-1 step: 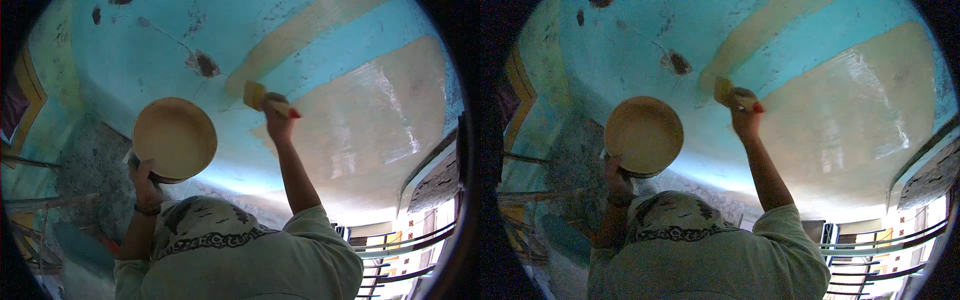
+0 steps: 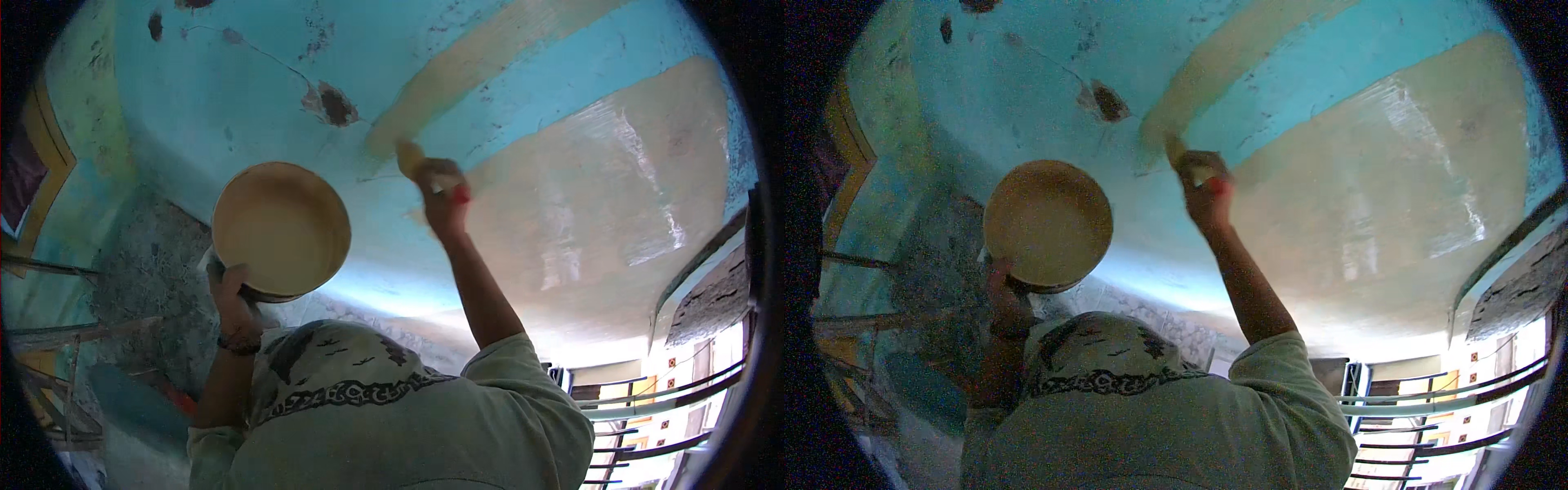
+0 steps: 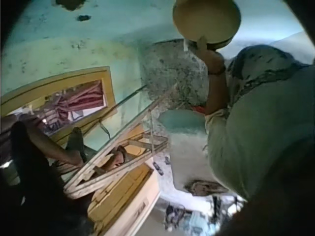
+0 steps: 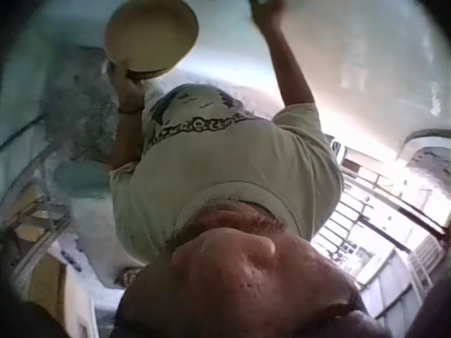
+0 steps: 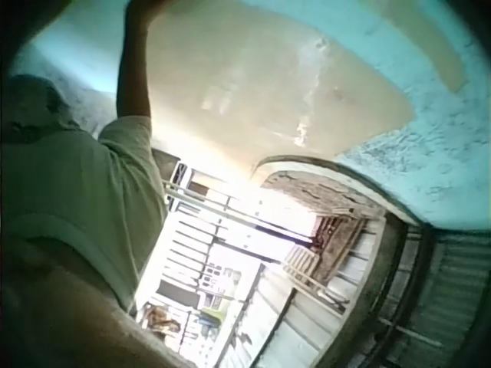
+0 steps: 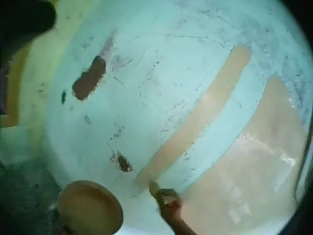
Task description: The person paints a blue wall with a brush, dipping it into a bucket of tan paint and applying the paint to the wall.
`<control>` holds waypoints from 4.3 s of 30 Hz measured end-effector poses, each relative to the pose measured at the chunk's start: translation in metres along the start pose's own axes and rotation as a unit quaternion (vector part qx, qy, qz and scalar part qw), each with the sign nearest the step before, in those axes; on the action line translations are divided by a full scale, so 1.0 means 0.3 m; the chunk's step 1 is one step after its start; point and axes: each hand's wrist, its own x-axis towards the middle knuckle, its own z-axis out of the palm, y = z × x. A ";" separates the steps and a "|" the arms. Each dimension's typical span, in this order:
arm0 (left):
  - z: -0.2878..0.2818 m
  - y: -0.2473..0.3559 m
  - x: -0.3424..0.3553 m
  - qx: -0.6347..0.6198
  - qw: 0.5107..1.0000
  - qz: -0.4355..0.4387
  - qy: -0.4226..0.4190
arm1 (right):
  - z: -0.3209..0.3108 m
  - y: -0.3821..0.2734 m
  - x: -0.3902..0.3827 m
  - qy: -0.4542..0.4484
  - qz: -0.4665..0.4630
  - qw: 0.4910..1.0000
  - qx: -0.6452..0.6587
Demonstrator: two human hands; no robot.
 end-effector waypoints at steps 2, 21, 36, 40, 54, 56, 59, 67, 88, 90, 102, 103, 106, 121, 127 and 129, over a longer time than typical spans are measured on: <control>-0.056 -0.001 -0.023 0.005 1.000 0.003 0.014 | 0.082 0.000 -0.072 -0.074 -0.097 0.992 -0.015; -0.298 0.150 -0.076 -0.070 0.997 0.037 0.022 | 0.368 0.095 -0.109 -0.090 -0.083 0.990 -0.063; -0.233 0.215 -0.079 0.690 0.536 0.487 0.001 | 0.535 0.122 -0.359 -0.210 -0.050 0.970 -0.112; -0.341 0.220 -0.073 0.591 0.648 0.475 -0.069 | 0.339 0.045 -0.085 -0.042 -0.036 0.994 -0.091; -0.280 0.193 -0.042 0.677 0.571 0.464 0.020 | 0.541 0.177 -0.337 -0.150 -0.077 0.985 -0.025; -0.195 0.206 -0.043 0.374 0.876 0.299 0.055 | 0.441 0.199 -0.207 -0.096 -0.062 0.993 0.023; -0.091 0.191 -0.051 -0.004 0.991 0.079 0.104 | 0.249 0.133 -0.043 -0.079 -0.061 0.995 -0.028; -0.146 0.133 -0.010 -0.032 0.993 0.045 0.108 | 0.333 0.073 -0.196 -0.107 -0.080 0.977 -0.165; -0.028 0.055 -0.070 0.028 0.997 0.045 0.059 | -0.608 -0.263 0.885 0.232 -0.358 0.847 -0.317; -0.238 -0.052 0.030 0.200 0.978 0.064 -0.005 | -0.427 -0.131 0.761 0.211 -0.262 0.882 -0.330; 0.123 0.129 -0.074 -0.028 0.997 0.073 0.005 | -0.580 -0.134 0.898 -0.051 -0.200 0.966 -0.155; 0.127 0.121 -0.052 -0.030 0.997 0.076 0.000 | -0.704 -0.153 1.022 -0.005 -0.241 0.961 -0.138; 0.070 0.076 -0.011 -0.002 0.999 0.019 -0.029 | -1.042 -0.281 1.290 0.160 -0.185 0.906 -0.344; -0.009 -0.066 0.090 0.069 0.985 0.026 -0.154 | -0.530 -0.278 0.657 -0.110 -0.169 0.979 -0.042; 0.256 0.034 -0.012 0.058 0.977 -0.048 -0.199 | -0.556 -0.328 0.460 -0.083 0.026 0.985 0.149; 0.337 0.040 -0.032 0.024 0.978 -0.080 -0.190 | -0.534 -0.344 0.392 -0.118 0.116 0.969 0.186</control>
